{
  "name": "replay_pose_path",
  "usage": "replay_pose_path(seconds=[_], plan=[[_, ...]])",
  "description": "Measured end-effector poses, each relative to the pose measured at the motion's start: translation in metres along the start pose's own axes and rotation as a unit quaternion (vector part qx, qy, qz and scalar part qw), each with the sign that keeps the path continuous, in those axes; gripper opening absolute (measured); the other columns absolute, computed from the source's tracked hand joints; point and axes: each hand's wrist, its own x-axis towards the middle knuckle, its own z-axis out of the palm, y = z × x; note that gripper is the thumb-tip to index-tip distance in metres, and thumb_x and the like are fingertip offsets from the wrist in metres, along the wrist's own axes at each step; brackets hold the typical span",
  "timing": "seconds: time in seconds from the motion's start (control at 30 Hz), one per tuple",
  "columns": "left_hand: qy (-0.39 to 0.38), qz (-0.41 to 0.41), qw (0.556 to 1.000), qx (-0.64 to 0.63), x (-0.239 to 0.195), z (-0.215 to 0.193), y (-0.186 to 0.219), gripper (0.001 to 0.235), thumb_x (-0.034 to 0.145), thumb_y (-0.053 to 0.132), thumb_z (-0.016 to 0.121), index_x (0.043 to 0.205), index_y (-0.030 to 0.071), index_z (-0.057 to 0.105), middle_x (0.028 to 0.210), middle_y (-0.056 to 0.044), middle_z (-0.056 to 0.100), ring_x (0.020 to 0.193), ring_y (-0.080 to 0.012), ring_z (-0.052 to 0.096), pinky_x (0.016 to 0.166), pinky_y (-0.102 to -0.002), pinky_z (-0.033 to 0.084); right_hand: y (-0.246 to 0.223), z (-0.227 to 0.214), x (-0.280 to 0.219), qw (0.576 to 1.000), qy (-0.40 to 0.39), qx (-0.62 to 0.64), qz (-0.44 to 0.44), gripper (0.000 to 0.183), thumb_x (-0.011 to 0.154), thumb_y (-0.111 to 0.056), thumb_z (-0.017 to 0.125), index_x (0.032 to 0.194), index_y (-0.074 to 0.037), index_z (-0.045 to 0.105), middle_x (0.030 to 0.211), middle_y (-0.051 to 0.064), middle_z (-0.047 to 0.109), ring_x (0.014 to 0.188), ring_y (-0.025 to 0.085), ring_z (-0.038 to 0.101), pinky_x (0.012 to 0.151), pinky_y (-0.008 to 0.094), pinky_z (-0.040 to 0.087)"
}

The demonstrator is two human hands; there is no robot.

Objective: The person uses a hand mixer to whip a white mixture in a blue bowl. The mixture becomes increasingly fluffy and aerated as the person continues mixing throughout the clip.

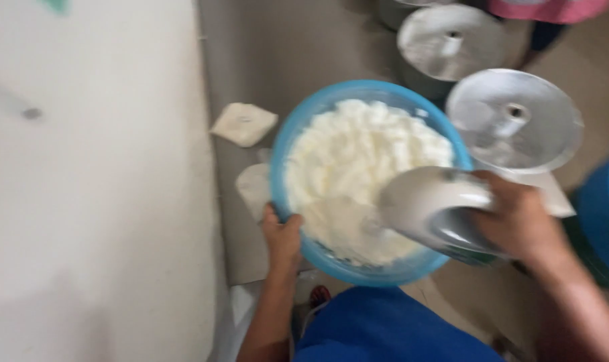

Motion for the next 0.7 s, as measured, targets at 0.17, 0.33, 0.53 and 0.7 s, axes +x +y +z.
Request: replay_pose_path(seconds=[0.17, 0.33, 0.53, 0.7], plan=[[-0.060, -0.136, 0.986, 0.072, -0.038, 0.002, 0.066, 0.047, 0.078, 0.001, 0.060, 0.124, 0.010, 0.059, 0.112, -0.012, 0.071, 0.091, -0.0322, 0.071, 0.072, -0.049, 0.061, -0.039, 0.004, 0.021, 0.991, 0.107, -0.077, -0.038, 0.074, 0.068, -0.034, 0.080, 0.139, -0.016, 0.069, 0.109, 0.016, 0.077, 0.102, 0.034, 0.072, 0.082, 0.044, 0.054], [-0.040, -0.058, 0.997, 0.007, -0.041, 0.016, 0.068, 0.070, 0.066, -0.011, 0.062, 0.136, -0.007, 0.055, 0.122, -0.027, 0.064, 0.111, -0.0343, 0.059, 0.095, -0.051, 0.049, -0.076, 0.015, 0.025, 0.998, 0.054, -0.024, -0.023, 0.067, 0.065, -0.022, 0.082, 0.130, -0.030, 0.071, 0.095, 0.014, 0.079, 0.096, 0.042, 0.072, 0.087, 0.053, 0.058], [-0.068, -0.054, 0.996, -0.013, -0.039, 0.011, 0.061, 0.059, 0.067, -0.009, 0.062, 0.126, -0.007, 0.059, 0.106, -0.024, 0.067, 0.097, -0.0295, 0.061, 0.085, -0.049, 0.052, -0.040, 0.004, 0.043, 0.987, 0.083, -0.138, 0.026, 0.061, 0.069, -0.025, 0.080, 0.130, -0.023, 0.076, 0.094, 0.020, 0.079, 0.094, 0.044, 0.074, 0.084, 0.052, 0.059], [-0.080, -0.016, 0.997, 0.000, -0.027, 0.013, 0.028, 0.047, 0.068, -0.010, 0.064, 0.114, -0.003, 0.061, 0.095, -0.014, 0.066, 0.088, -0.0243, 0.060, 0.078, -0.044, 0.052, -0.150, -0.002, 0.026, 0.999, 0.041, 0.009, -0.018, 0.061, 0.070, -0.022, 0.079, 0.131, -0.021, 0.070, 0.096, 0.024, 0.078, 0.097, 0.048, 0.072, 0.087, 0.057, 0.057]])
